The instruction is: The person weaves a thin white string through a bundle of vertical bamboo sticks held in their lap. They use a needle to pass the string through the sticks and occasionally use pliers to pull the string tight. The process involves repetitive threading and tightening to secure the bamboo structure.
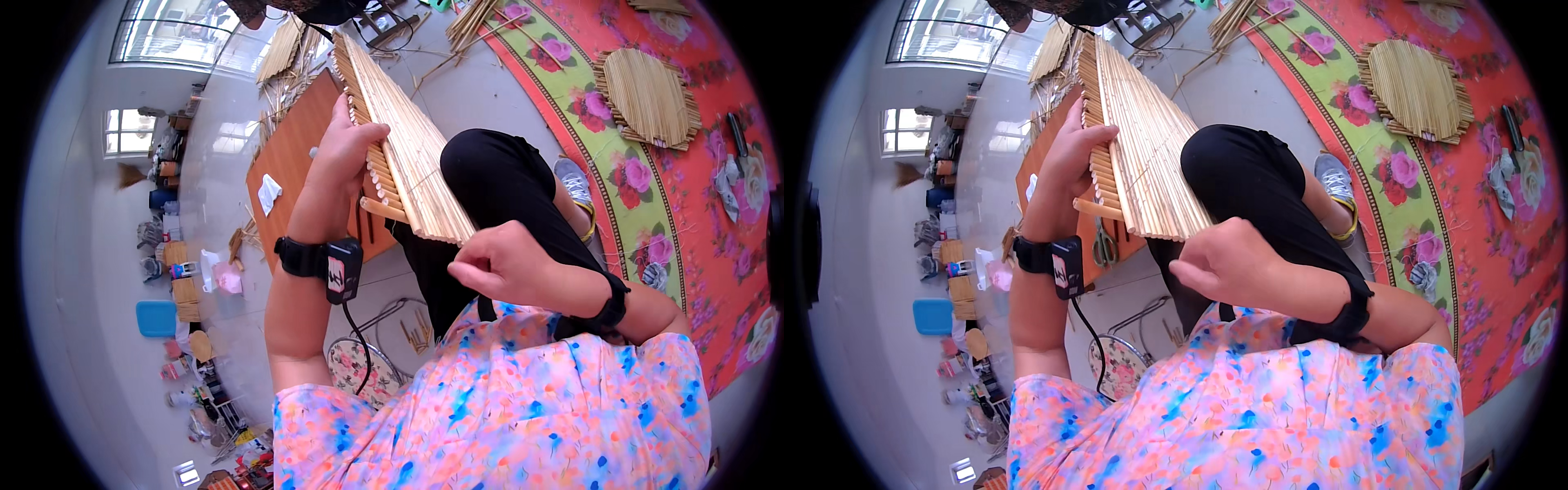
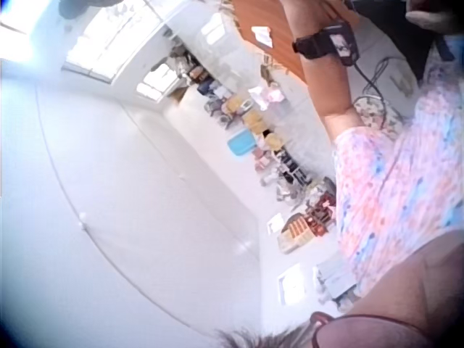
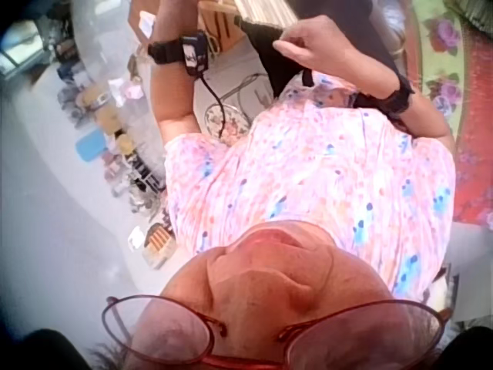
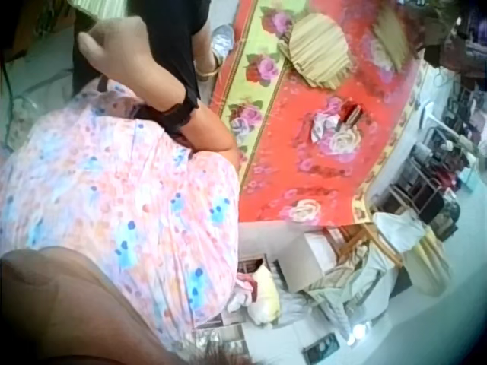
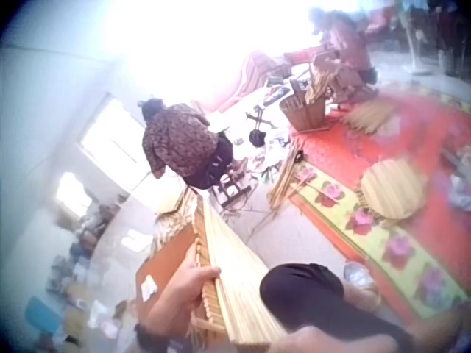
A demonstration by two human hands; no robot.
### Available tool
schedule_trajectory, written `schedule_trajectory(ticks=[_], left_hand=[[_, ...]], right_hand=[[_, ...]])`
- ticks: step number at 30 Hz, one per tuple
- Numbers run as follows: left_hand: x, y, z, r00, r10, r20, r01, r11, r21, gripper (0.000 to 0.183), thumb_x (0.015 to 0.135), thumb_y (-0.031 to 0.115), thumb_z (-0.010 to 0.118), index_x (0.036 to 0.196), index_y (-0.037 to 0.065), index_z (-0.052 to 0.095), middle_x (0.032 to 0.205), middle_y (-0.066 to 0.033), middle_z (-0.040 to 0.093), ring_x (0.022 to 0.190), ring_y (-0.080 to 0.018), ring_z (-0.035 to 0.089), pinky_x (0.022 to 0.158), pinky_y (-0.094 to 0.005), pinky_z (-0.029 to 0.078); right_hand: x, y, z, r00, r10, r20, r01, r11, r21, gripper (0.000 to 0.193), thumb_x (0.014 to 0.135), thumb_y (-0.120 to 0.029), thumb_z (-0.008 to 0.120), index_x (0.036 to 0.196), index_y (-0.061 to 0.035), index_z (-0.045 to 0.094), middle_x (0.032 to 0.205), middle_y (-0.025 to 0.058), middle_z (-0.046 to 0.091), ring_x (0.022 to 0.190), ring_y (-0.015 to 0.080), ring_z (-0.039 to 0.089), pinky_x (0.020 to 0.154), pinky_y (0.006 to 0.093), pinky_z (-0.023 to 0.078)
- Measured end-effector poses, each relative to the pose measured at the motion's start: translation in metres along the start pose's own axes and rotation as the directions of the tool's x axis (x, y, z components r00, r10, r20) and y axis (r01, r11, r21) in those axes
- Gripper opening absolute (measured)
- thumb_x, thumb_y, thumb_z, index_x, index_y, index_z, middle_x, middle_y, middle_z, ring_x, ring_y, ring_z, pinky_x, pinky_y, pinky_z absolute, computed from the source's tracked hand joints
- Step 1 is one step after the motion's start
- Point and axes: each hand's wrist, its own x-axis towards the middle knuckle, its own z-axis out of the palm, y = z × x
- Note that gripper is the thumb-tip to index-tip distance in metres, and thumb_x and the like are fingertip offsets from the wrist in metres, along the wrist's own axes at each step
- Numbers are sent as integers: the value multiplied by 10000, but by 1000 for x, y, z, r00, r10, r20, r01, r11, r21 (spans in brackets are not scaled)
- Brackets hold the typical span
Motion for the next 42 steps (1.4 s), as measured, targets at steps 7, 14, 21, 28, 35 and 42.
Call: schedule_trajectory(ticks=[7,14,21,28,35,42], left_hand=[[-34,-16,-21,979,166,-120,-169,985,-18,778,795,-97,546,1474,-50,169,1292,-246,498,1052,-265,630,814,-352,568],[-84,-23,-32,921,304,-244,-371,876,-310,594,906,-31,477,1448,-32,233,1219,-204,543,988,-266,660,775,-358,602],[-75,-65,-7,786,404,-468,-617,564,-549,459,948,16,486,1381,-11,337,1191,-192,550,1037,-278,635,866,-397,580],[-45,-84,42,877,335,-344,-427,217,-878,380,996,101,464,1353,-3,385,1211,-173,569,1077,-274,624,922,-424,559],[-28,-102,134,998,-9,-56,-55,25,-998,442,1045,341,387,1347,22,434,1283,-161,578,1188,-282,573,1008,-429,479],[-50,-113,154,923,-88,375,385,197,-902,695,1001,576,345,1280,-56,412,1156,-238,613,931,-312,696,737,-355,585]], right_hand=[[2,12,27,797,255,548,-497,792,354,535,995,-418,507,1333,-4,533,1020,50,661,975,120,605,769,271,517],[3,-2,52,871,275,407,-486,604,632,608,966,-462,541,1428,-95,398,1073,73,636,1058,160,582,831,327,514],[26,-34,26,936,350,-39,-266,774,574,421,920,-438,620,989,-23,633,845,38,649,725,106,610,630,233,504],[25,-66,8,830,78,-553,-48,997,68,333,909,-238,610,1016,76,643,812,128,693,689,170,655,628,319,511],[41,-91,-40,750,-105,-654,-268,855,-444,370,840,-289,582,838,72,666,719,240,661,712,375,675,682,430,517],[75,-64,-79,792,38,-609,-466,683,-563,477,794,-362,519,691,85,647,655,285,601,681,403,638,680,464,488]])
